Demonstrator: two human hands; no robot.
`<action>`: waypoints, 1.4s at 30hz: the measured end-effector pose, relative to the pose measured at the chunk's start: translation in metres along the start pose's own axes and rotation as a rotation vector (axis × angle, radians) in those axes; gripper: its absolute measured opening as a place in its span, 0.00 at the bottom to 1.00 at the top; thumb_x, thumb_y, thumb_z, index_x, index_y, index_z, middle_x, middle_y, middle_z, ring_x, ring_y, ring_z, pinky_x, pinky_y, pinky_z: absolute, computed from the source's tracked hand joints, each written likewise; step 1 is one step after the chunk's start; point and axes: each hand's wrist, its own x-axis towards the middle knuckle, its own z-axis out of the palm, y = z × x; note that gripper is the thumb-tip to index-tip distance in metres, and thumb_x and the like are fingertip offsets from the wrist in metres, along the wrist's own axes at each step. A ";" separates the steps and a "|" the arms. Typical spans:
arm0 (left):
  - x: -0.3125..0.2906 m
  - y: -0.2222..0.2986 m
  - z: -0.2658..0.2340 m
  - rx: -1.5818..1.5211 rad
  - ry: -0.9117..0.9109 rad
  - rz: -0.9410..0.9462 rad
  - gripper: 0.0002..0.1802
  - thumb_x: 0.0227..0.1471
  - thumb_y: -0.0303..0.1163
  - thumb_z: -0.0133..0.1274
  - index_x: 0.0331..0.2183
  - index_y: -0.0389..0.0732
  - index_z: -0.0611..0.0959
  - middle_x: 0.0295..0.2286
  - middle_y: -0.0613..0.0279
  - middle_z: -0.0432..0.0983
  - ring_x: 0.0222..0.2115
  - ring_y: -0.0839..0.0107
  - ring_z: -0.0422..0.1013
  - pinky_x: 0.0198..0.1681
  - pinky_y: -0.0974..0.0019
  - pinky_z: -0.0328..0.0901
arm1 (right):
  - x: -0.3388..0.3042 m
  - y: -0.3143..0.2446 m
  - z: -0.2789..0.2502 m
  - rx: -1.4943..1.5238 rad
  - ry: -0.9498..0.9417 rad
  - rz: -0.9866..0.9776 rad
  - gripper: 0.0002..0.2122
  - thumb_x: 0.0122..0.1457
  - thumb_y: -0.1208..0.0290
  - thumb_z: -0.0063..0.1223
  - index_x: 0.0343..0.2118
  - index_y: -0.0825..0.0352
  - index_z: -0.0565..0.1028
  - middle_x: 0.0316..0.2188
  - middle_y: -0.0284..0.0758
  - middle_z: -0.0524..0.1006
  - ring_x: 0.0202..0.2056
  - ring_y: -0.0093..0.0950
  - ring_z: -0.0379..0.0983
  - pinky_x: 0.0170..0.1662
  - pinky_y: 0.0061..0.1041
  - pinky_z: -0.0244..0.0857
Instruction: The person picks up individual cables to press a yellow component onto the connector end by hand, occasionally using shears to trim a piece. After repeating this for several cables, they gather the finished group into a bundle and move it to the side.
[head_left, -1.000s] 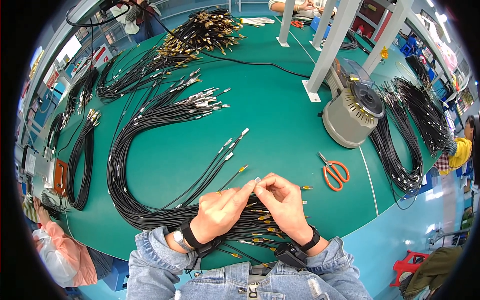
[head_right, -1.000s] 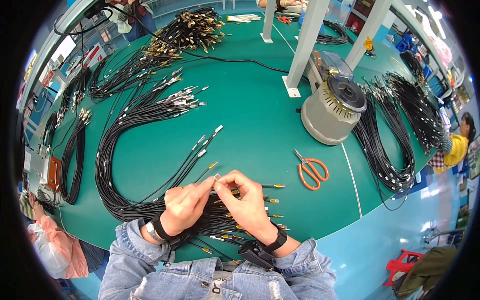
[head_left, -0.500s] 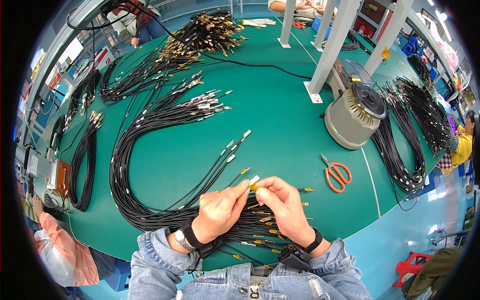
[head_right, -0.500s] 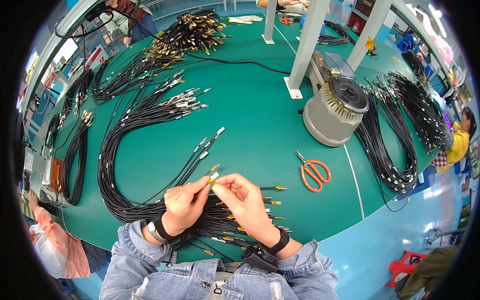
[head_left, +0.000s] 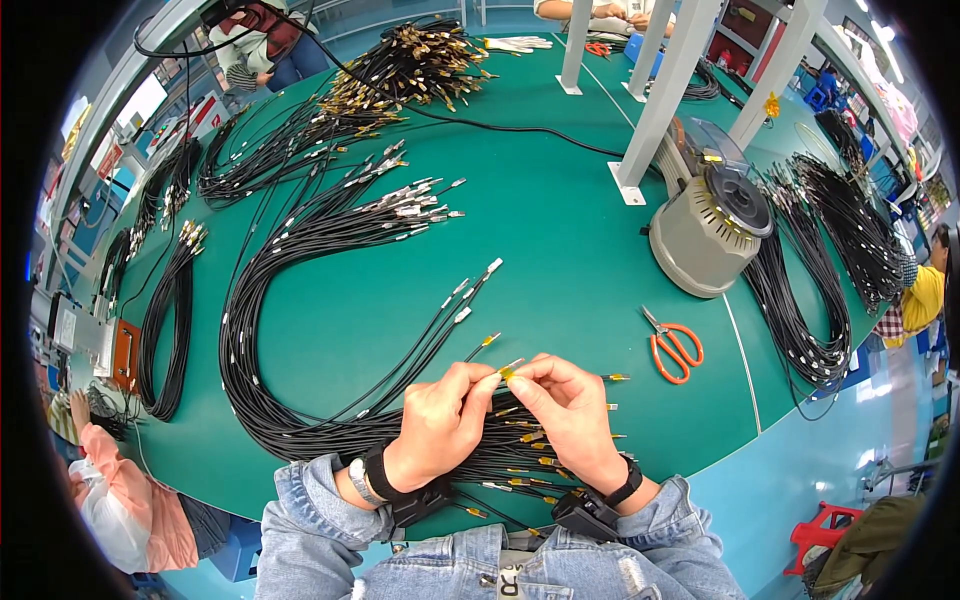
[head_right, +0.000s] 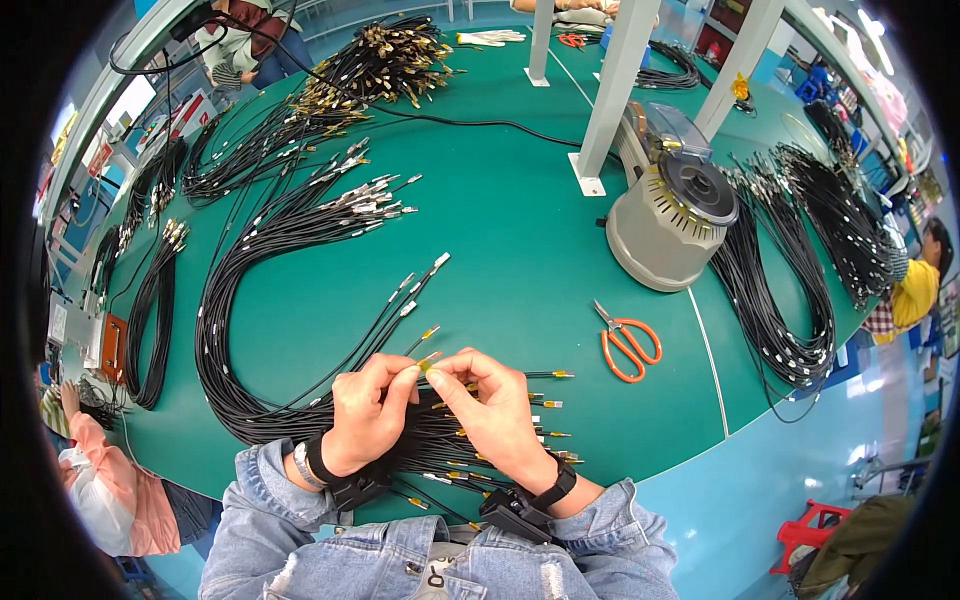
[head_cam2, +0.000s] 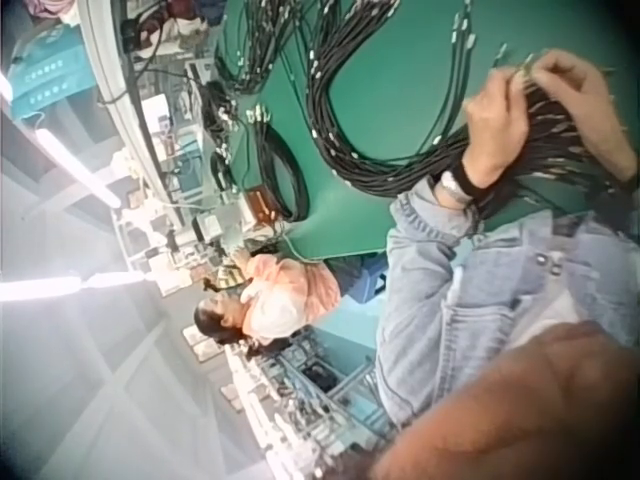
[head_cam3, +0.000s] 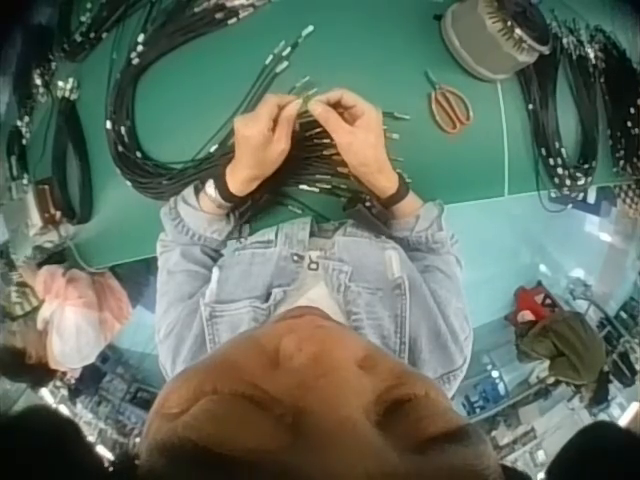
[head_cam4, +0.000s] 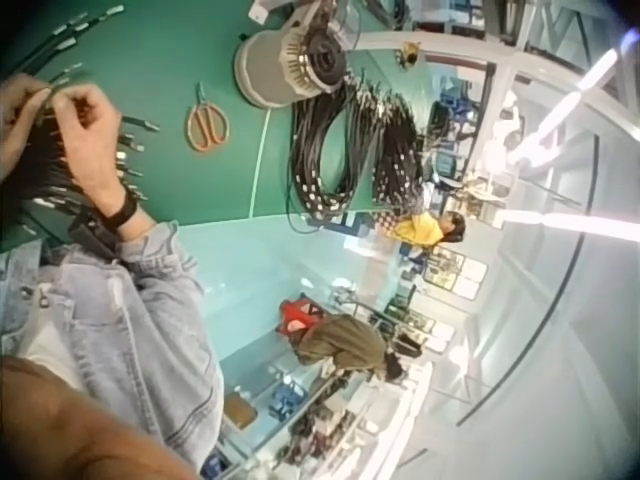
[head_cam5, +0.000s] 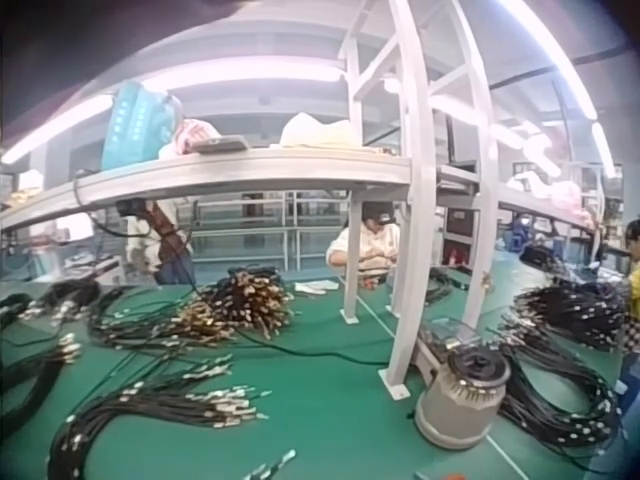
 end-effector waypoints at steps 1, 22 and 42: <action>0.001 0.002 -0.001 -0.055 -0.023 -0.056 0.02 0.50 0.22 0.52 0.27 0.35 0.76 0.14 0.64 0.72 0.12 0.78 0.67 0.14 0.75 0.58 | 0.000 0.001 0.000 0.000 0.000 0.001 0.03 0.56 0.76 0.53 0.31 0.71 0.73 0.31 0.27 0.72 0.32 0.14 0.67 0.36 0.14 0.62; 0.017 0.005 -0.023 -0.927 -0.523 -0.681 0.15 0.60 0.37 0.42 0.28 0.36 0.75 0.13 0.66 0.67 0.09 0.85 0.53 0.12 0.79 0.46 | 0.001 0.000 -0.002 -0.023 -0.035 -0.133 0.04 0.56 0.77 0.52 0.30 0.72 0.72 0.29 0.29 0.71 0.32 0.17 0.67 0.36 0.16 0.63; 0.018 -0.002 -0.027 -1.267 -0.829 -0.812 0.19 0.58 0.41 0.45 0.23 0.35 0.74 0.13 0.68 0.65 0.10 0.81 0.57 0.12 0.77 0.50 | 0.005 -0.010 -0.016 -0.055 -0.228 -0.233 0.07 0.59 0.73 0.48 0.30 0.72 0.74 0.29 0.33 0.72 0.32 0.22 0.68 0.38 0.20 0.63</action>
